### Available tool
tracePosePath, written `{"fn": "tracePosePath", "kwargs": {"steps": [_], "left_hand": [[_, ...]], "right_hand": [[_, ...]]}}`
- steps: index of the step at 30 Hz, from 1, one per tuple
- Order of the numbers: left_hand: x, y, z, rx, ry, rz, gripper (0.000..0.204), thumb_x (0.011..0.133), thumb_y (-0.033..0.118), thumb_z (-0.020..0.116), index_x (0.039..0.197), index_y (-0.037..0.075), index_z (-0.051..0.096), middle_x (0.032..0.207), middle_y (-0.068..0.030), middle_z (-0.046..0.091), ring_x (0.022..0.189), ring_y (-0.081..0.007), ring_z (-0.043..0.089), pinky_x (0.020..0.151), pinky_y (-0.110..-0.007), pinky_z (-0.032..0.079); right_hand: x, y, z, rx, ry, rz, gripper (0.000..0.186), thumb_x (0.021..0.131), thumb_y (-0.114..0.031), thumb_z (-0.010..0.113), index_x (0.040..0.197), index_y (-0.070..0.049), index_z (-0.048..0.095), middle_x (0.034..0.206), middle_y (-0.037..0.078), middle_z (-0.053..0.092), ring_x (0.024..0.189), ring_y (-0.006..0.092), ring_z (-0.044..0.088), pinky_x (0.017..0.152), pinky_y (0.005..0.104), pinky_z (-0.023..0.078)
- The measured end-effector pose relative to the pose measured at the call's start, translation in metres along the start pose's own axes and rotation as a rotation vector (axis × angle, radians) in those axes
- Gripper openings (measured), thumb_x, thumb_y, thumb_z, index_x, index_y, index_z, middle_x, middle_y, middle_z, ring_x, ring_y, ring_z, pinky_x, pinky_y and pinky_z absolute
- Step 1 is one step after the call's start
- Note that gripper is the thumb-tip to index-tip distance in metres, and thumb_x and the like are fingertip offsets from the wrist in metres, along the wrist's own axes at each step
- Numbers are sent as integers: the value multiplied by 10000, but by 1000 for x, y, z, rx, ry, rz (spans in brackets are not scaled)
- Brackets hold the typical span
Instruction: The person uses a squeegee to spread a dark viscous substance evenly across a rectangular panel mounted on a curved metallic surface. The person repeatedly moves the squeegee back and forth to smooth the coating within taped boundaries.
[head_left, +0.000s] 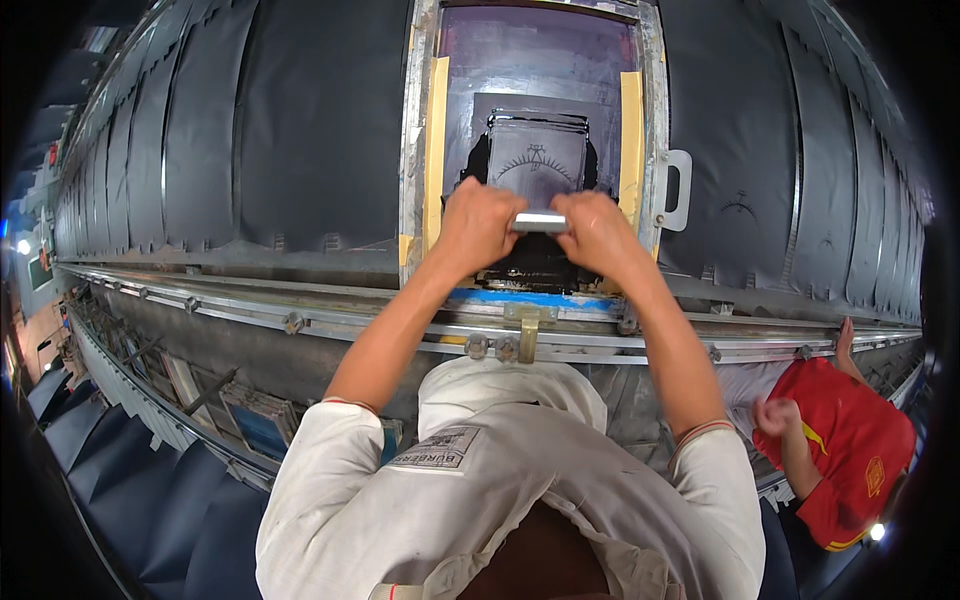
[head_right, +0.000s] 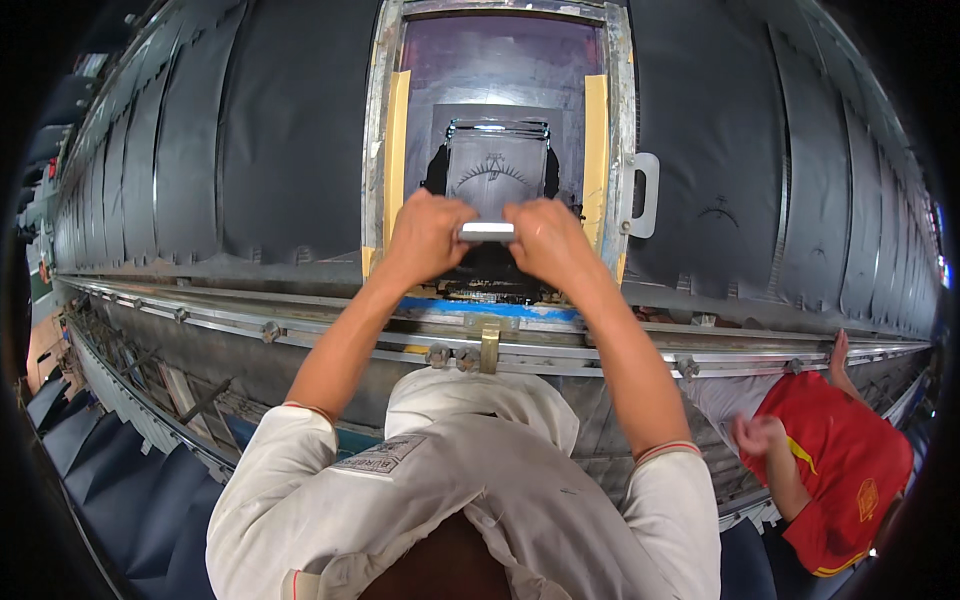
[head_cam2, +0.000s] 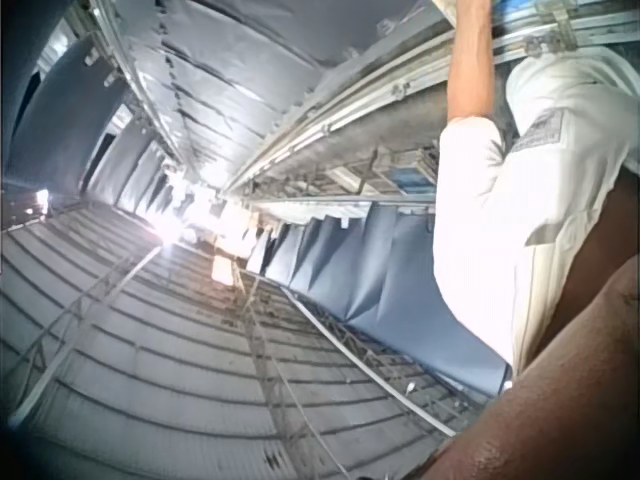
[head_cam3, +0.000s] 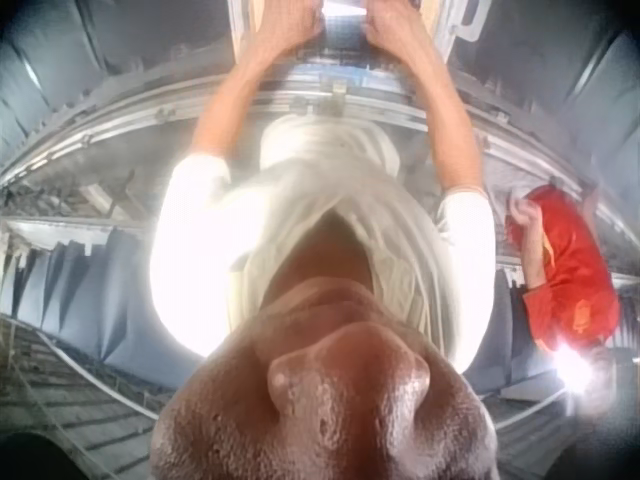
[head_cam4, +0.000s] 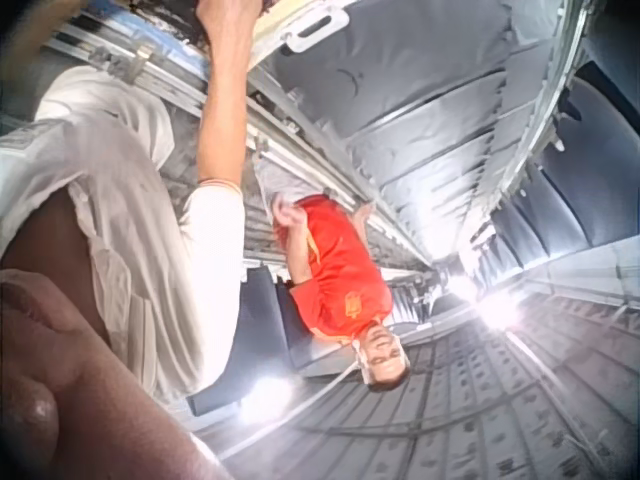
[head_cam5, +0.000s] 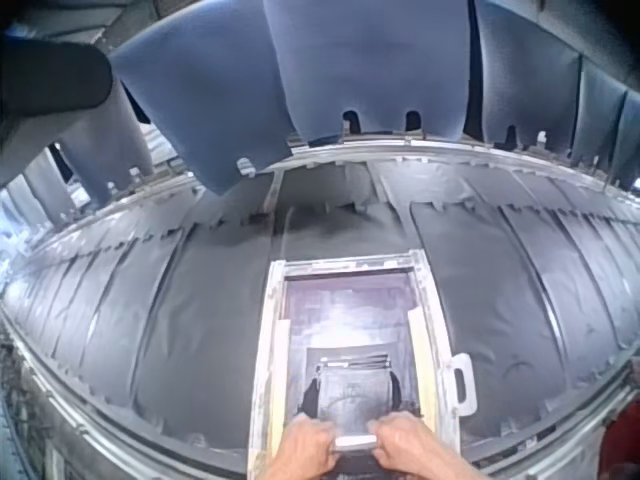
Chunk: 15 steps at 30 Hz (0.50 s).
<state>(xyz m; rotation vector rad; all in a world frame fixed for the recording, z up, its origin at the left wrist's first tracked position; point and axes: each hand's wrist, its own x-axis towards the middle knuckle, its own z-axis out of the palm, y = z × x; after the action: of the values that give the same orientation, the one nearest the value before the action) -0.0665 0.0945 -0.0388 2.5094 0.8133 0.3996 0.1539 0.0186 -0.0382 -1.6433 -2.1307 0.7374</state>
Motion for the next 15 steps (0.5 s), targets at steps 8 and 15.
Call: {"fn": "tracePosePath", "kwargs": {"steps": [8, 15], "left_hand": [[27, 36, -54, 26, -24, -35, 197, 706, 187, 864, 879, 135, 783, 786, -59, 727, 758, -278, 681, 783, -401, 423], [138, 107, 3, 31, -72, -168, 346, 745, 226, 879, 1061, 114, 794, 1012, -134, 759, 977, -363, 700, 889, -441, 542]], "right_hand": [[-56, 19, -81, -120, 731, 356, 377, 941, -314, 751, 1213, -58, 706, 1196, 174, 717, 1068, 363, 680, 908, 451, 535], [-133, 162, -112, 166, 744, 792, 324, 987, -389, 662, 1091, -89, 724, 1030, 216, 756, 994, 443, 709, 879, 490, 534]]}}
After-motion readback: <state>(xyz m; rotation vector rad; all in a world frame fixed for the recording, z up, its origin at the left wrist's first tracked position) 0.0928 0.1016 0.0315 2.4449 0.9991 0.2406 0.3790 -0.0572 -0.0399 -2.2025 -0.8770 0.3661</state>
